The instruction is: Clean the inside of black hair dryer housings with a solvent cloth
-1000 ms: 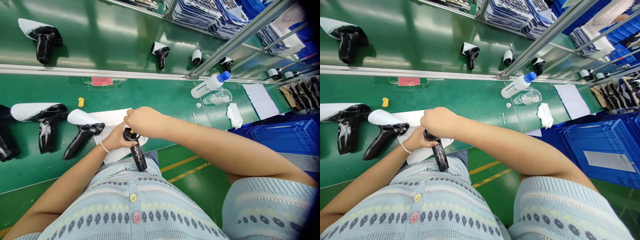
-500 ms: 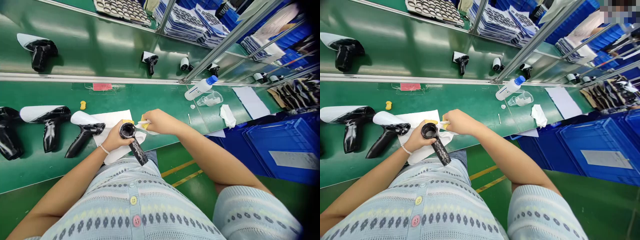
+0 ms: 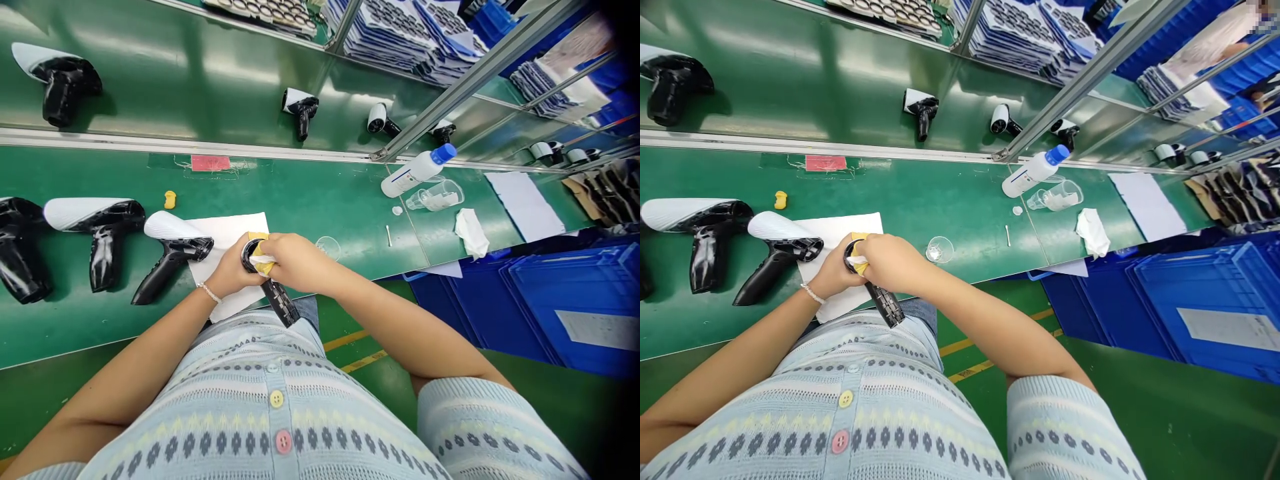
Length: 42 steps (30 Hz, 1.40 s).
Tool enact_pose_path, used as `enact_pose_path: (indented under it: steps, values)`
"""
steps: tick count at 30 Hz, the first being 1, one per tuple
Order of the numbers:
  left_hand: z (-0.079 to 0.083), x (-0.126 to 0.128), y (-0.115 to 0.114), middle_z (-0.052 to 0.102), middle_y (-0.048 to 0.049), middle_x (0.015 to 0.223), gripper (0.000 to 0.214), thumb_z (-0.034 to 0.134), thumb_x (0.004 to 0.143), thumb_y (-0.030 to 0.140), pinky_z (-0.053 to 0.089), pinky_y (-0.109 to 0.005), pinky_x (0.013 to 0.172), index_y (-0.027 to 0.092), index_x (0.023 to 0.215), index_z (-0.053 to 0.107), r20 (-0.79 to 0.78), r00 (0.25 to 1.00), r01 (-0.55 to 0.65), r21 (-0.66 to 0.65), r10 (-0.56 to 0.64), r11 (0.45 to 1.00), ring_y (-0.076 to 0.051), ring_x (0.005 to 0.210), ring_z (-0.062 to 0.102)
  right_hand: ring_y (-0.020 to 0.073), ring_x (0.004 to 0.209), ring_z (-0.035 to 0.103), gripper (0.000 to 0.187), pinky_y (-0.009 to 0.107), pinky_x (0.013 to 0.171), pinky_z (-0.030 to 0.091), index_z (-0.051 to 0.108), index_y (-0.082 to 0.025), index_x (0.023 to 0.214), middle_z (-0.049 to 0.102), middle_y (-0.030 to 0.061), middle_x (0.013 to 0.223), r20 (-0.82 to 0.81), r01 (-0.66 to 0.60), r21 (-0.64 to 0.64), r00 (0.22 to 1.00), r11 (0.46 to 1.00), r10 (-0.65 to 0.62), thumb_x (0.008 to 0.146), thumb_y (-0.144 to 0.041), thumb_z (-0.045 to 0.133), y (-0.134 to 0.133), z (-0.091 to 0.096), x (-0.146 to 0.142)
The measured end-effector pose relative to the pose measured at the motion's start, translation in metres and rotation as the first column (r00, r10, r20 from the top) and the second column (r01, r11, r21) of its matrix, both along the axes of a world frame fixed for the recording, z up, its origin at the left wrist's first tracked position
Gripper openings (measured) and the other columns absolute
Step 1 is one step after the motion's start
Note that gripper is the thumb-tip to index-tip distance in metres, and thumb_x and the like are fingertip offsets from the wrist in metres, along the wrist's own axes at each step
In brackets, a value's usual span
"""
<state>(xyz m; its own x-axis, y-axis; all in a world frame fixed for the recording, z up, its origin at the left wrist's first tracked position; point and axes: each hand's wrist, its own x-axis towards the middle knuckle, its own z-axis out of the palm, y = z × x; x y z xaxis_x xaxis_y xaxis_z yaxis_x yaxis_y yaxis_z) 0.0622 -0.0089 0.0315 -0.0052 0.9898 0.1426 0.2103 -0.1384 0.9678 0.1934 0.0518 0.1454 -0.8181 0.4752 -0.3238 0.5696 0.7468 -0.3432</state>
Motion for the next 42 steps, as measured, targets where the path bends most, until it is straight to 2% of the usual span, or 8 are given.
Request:
enact_pose_path:
  steps: [5, 11, 19, 28, 31, 35, 39, 42]
  values:
    - [0.001, -0.001, -0.001, 0.063, -0.0014, 0.095, 0.052, 0.065, 0.055, 0.022, 0.049, -0.028, 0.07, 0.018, 0.104, 0.05, 0.042, 0.999, 0.007, -0.034, -0.006, 0.999, -0.019, 0.083, 0.059, 0.0124, 0.064, 0.045, 0.01, 0.024, 0.057, 0.027, 0.06, -0.013, 0.079, 0.058, 0.0032, 0.078, -0.051, 0.027, -0.055, 0.998, 0.998, -0.03, 0.079, -0.011, 0.05, 0.003, 0.0, -0.004]
    - [0.003, 0.001, 0.0, 0.063, -0.0051, 0.104, 0.057, 0.07, 0.056, 0.025, 0.05, -0.034, 0.083, 0.017, 0.11, 0.051, 0.052, 0.998, 0.028, 0.014, -0.029, 1.0, -0.024, 0.097, 0.06, 0.012, 0.064, 0.04, 0.009, 0.024, 0.056, 0.026, 0.062, -0.014, 0.077, 0.055, 0.004, 0.083, -0.064, -0.125, 0.119, 0.989, 0.985, 0.133, 0.08, -0.013, 0.053, -0.007, -0.022, 0.022]
    - [0.001, 0.002, -0.001, 0.062, -0.0055, 0.103, 0.057, 0.072, 0.058, 0.031, 0.05, -0.033, 0.083, 0.016, 0.109, 0.051, 0.059, 0.998, 0.006, 0.023, -0.007, 1.0, -0.023, 0.095, 0.06, 0.0124, 0.062, 0.04, 0.007, 0.025, 0.053, 0.022, 0.06, -0.013, 0.082, 0.053, 0.0045, 0.081, -0.089, -0.01, 0.221, 0.996, 0.975, 0.03, 0.08, -0.014, 0.053, -0.026, -0.027, 0.016]
    - [-0.003, 0.002, -0.002, 0.062, -0.0063, 0.108, 0.06, 0.074, 0.059, 0.031, 0.049, -0.034, 0.087, 0.018, 0.113, 0.052, -0.033, 0.999, 0.028, 0.033, -0.027, 0.999, -0.024, 0.098, 0.061, 0.0167, 0.073, 0.049, 0.022, 0.027, 0.058, 0.032, 0.062, -0.016, 0.09, 0.057, 0.0054, 0.083, -0.031, -0.333, 0.415, 0.925, 0.847, 0.379, 0.089, -0.009, 0.041, -0.013, -0.02, 0.043]
    - [-0.005, -0.001, -0.001, 0.062, -0.0063, 0.109, 0.057, 0.072, 0.062, 0.031, 0.049, -0.035, 0.09, 0.018, 0.113, 0.052, -0.012, 1.0, 0.029, 0.04, -0.028, 0.999, -0.024, 0.102, 0.06, 0.0178, 0.078, 0.05, 0.023, 0.028, 0.063, 0.035, 0.063, -0.016, 0.088, 0.059, 0.0067, 0.085, 0.046, -0.376, 0.432, 0.917, 0.82, 0.396, 0.092, -0.011, 0.041, 0.006, -0.03, 0.053]
    - [-0.005, -0.005, 0.0, 0.061, -0.0084, 0.111, 0.056, 0.074, 0.063, 0.036, 0.047, -0.038, 0.095, 0.018, 0.112, 0.053, 0.025, 0.999, 0.047, 0.056, -0.048, 0.997, -0.026, 0.106, 0.058, 0.0179, 0.078, 0.051, 0.02, 0.029, 0.067, 0.04, 0.066, -0.014, 0.086, 0.061, 0.0062, 0.081, 0.209, -0.482, 0.328, 0.876, 0.812, 0.436, 0.091, -0.01, 0.046, 0.029, -0.051, 0.073]
    - [-0.003, -0.005, 0.0, 0.061, -0.0085, 0.111, 0.056, 0.074, 0.064, 0.035, 0.048, -0.037, 0.094, 0.017, 0.113, 0.053, 0.014, 0.997, 0.073, 0.052, -0.074, 0.996, -0.026, 0.105, 0.059, 0.0178, 0.081, 0.052, 0.029, 0.03, 0.071, 0.045, 0.065, -0.013, 0.097, 0.062, 0.0091, 0.089, -0.034, -0.266, 0.398, 0.952, 0.878, 0.304, 0.093, -0.01, 0.037, 0.031, -0.045, 0.082]
    - [-0.002, -0.004, 0.001, 0.062, -0.008, 0.112, 0.059, 0.074, 0.063, 0.037, 0.047, -0.037, 0.094, 0.018, 0.115, 0.053, 0.008, 0.997, 0.079, 0.04, -0.079, 0.996, -0.026, 0.105, 0.059, 0.0178, 0.084, 0.051, 0.03, 0.03, 0.073, 0.047, 0.064, -0.015, 0.099, 0.061, 0.0098, 0.093, -0.258, -0.093, 0.406, 0.943, 0.909, 0.212, 0.093, -0.013, 0.034, 0.027, -0.029, 0.072]
